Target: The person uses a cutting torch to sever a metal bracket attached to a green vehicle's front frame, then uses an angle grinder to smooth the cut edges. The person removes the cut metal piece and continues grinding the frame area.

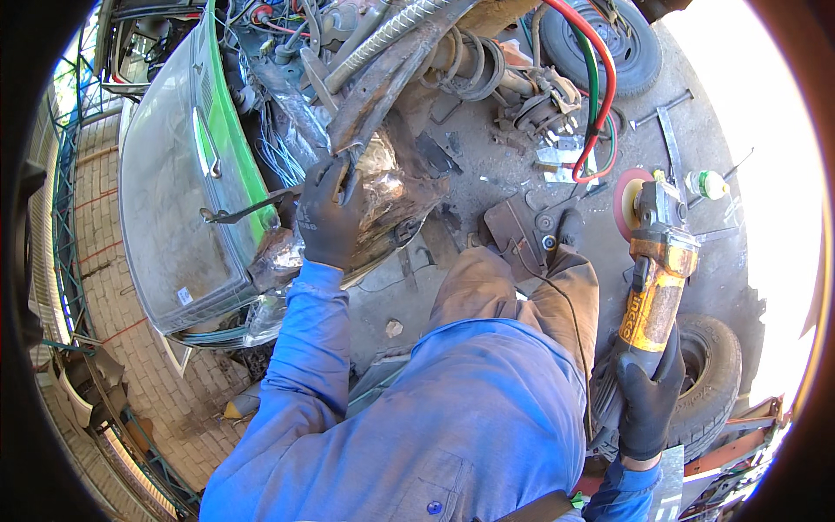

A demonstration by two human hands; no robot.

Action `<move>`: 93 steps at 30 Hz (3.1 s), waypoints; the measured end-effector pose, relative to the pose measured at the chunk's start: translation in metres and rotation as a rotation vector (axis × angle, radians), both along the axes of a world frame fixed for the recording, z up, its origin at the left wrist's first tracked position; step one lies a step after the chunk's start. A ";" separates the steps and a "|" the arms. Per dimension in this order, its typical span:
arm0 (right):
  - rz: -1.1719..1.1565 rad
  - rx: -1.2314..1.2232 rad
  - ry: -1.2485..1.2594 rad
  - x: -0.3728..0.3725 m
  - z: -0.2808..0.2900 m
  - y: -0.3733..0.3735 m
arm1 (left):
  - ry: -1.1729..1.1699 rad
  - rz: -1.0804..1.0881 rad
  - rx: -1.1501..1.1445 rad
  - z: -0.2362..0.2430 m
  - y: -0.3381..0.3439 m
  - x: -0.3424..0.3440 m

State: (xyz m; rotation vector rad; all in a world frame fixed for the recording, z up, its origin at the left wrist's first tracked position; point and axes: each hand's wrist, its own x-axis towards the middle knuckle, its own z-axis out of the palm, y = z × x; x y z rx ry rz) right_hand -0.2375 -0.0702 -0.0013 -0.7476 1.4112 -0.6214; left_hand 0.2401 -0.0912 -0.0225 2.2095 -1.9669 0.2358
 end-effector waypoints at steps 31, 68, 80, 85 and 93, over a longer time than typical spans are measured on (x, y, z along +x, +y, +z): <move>-0.259 0.285 -0.042 -0.060 -0.108 0.063 | 0.048 0.149 0.017 -0.003 0.005 -0.012; -0.168 0.073 0.072 -0.034 -0.068 0.086 | 0.189 0.003 0.043 -0.010 0.034 0.011; -0.094 0.052 0.120 0.098 0.022 0.112 | 0.413 -0.109 -0.035 -0.024 0.100 0.043; -0.023 0.047 0.211 0.141 0.045 0.112 | 0.672 -0.167 0.081 -0.034 0.137 0.042; 0.030 0.074 0.307 0.194 0.080 0.106 | 0.873 -0.204 0.279 -0.054 0.146 0.059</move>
